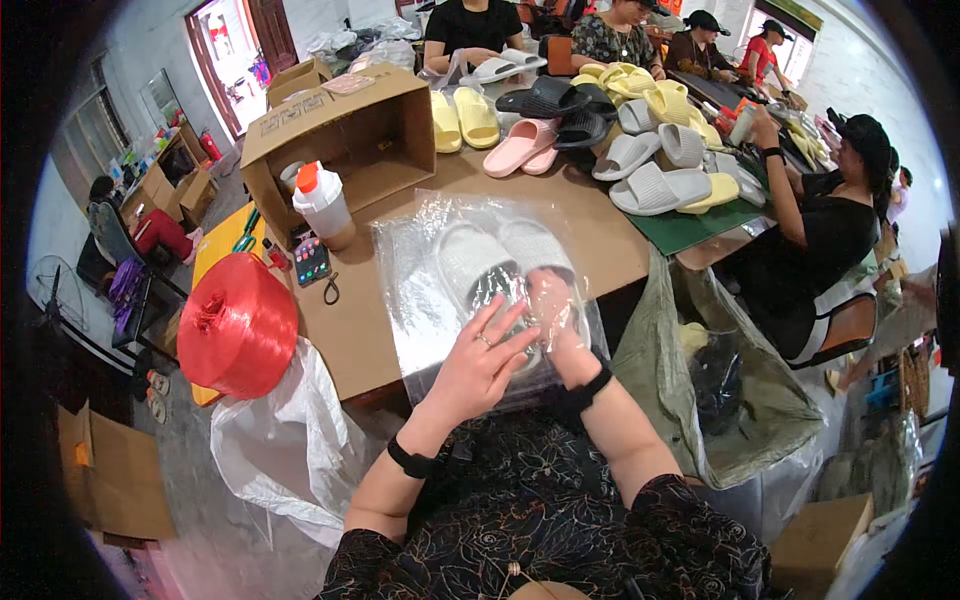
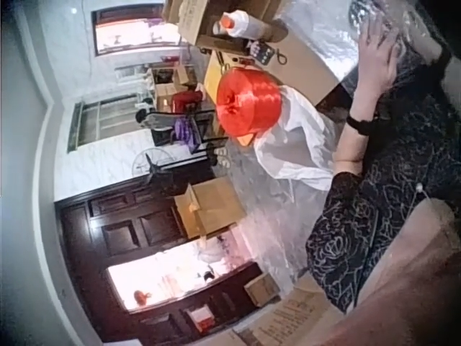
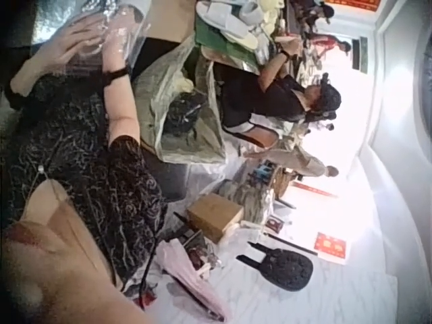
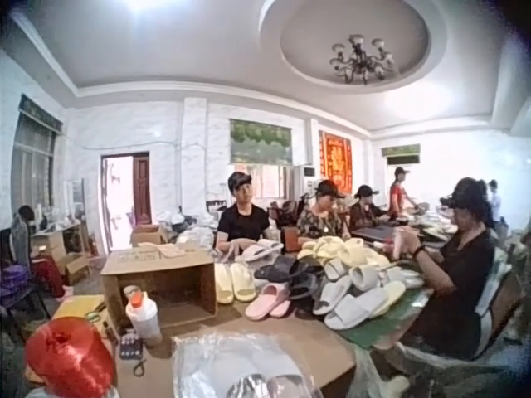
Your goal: The recorder is packing pairs of various colored sandals into plastic bags and then placing the bags into a large collection bin.
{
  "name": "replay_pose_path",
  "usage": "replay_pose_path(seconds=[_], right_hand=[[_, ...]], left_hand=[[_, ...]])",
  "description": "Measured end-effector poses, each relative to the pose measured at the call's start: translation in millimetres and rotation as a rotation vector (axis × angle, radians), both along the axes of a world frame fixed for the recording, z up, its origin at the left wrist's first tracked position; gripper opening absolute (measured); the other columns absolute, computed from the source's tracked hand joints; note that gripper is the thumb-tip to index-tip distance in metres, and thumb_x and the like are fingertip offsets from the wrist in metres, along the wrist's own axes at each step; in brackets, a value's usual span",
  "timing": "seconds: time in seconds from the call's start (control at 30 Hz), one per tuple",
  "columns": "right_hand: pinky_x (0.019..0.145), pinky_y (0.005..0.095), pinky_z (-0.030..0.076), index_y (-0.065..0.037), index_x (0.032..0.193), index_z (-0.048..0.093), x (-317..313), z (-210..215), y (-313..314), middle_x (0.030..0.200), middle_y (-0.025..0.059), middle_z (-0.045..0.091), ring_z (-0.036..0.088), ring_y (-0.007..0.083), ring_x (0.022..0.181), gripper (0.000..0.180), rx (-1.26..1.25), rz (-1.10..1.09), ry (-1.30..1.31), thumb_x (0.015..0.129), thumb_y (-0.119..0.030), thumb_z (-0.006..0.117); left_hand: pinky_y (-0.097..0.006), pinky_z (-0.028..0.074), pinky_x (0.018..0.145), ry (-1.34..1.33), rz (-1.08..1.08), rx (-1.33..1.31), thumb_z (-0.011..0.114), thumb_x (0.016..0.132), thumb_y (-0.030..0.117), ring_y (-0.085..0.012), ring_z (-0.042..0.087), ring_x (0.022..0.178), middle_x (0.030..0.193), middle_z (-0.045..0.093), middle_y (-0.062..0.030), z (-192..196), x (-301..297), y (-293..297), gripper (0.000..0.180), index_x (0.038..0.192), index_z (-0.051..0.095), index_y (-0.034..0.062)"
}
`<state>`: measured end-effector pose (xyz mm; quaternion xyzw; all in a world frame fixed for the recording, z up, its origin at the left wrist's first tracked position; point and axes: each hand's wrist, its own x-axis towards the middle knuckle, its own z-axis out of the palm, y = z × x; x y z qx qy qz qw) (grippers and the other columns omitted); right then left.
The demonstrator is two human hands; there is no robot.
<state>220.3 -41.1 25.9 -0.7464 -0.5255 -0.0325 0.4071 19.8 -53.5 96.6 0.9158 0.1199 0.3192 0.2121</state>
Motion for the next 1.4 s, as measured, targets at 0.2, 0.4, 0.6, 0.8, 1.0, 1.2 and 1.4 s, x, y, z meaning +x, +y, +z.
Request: replay_pose_path(seconds=[0.2, 0.4, 0.6, 0.8, 1.0, 1.2, 1.4], right_hand=[[0.078, 0.0502, 0.051, 0.001, 0.086, 0.064, -19.8, 25.0, 67.5, 0.088, 0.0245, 0.065, 0.064, 0.044, 0.086, 0.029, -0.001, -0.059, 0.045, 0.092, -0.027, 0.063], [0.096, 0.0492, 0.046, 0.002, 0.118, 0.06, -41.5, -0.5, 34.8, 0.116, 0.0235, 0.059, 0.055, 0.0433, 0.111, 0.038, 0.154, 0.193, 0.095, 0.087, -0.018, 0.069], [0.069, 0.0324, 0.053, -0.002, 0.105, 0.071, -42.9, 33.6, -90.2, 0.096, 0.0161, 0.068, 0.066, 0.0268, 0.081, 0.019, 0.071, 0.436, 0.294, 0.086, -0.006, 0.072], [0.052, 0.0234, 0.043, -0.005, 0.107, 0.07, 22.7, 24.9, -142.6, 0.096, 0.0073, 0.067, 0.058, 0.0119, 0.067, 0.022, 0.358, 0.05, 0.099, 0.087, 0.004, 0.066], [0.06, 0.0267, 0.053, -0.011, 0.125, 0.064, 40.3, 14.8, -136.4, 0.143, 0.0081, 0.054, 0.068, 0.0141, 0.078, 0.045, 0.063, 0.301, 0.175, 0.083, 0.003, 0.066], [0.065, 0.0268, 0.054, -0.006, 0.102, 0.071, 42.3, 4.7, -127.2, 0.138, 0.0073, 0.06, 0.069, 0.0151, 0.082, 0.021, 0.061, 0.482, 0.183, 0.082, 0.0, 0.069], [0.06, 0.0223, 0.046, -0.001, 0.098, 0.069, 49.1, -10.9, -117.4, 0.087, 0.0032, 0.07, 0.061, 0.0062, 0.073, 0.011, 0.137, 0.381, 0.643, 0.097, -0.008, 0.06]], left_hand=[[-0.046, 0.035, 0.113, -0.037, 0.1, 0.008, 0.058, 0.095, 0.012, -0.0371, 0.039, 0.14, 0.147, 0.052, -0.0112, 6.0, -21.5, 9.1, 0.032, 0.126, 0.067, 0.0109], [-0.048, 0.034, 0.114, -0.004, 0.312, 0.01, 0.063, 0.093, 0.021, -0.0407, 0.04, 0.138, 0.146, 0.05, -0.0164, -29.5, -49.8, 33.7, 0.039, 0.131, 0.062, 0.0126], [-0.042, 0.049, 0.094, 0.111, 0.564, -0.175, 0.073, 0.081, 0.017, -0.0349, 0.063, 0.11, 0.122, 0.062, -0.0202, -37.8, -86.2, 34.0, 0.067, 0.143, 0.049, 0.0082], [-0.034, 0.049, 0.064, 0.076, 0.524, -0.513, 0.068, 0.086, 0.012, -0.0201, 0.059, 0.063, 0.073, 0.061, -0.0079, -43.6, -103.6, 30.3, 0.06, 0.143, 0.051, 0.0109], [-0.029, 0.047, 0.064, -0.04, 0.329, -0.489, 0.061, 0.085, 0.001, -0.0151, 0.054, 0.066, 0.084, 0.061, -0.0064, -51.2, -111.5, 24.3, 0.04, 0.125, 0.065, 0.0059], [-0.033, 0.05, 0.08, -0.035, 0.342, -0.177, 0.06, 0.082, -0.006, -0.0261, 0.064, 0.092, 0.108, 0.068, -0.0132, -59.9, -116.5, 23.2, 0.037, 0.117, 0.067, 0.0018], [-0.038, 0.051, 0.079, -0.075, 0.496, -0.085, 0.072, 0.082, 0.01, -0.0279, 0.064, 0.092, 0.088, 0.071, -0.007, -65.1, -110.5, 23.6, 0.008, 0.088, 0.073, 0.0046]])
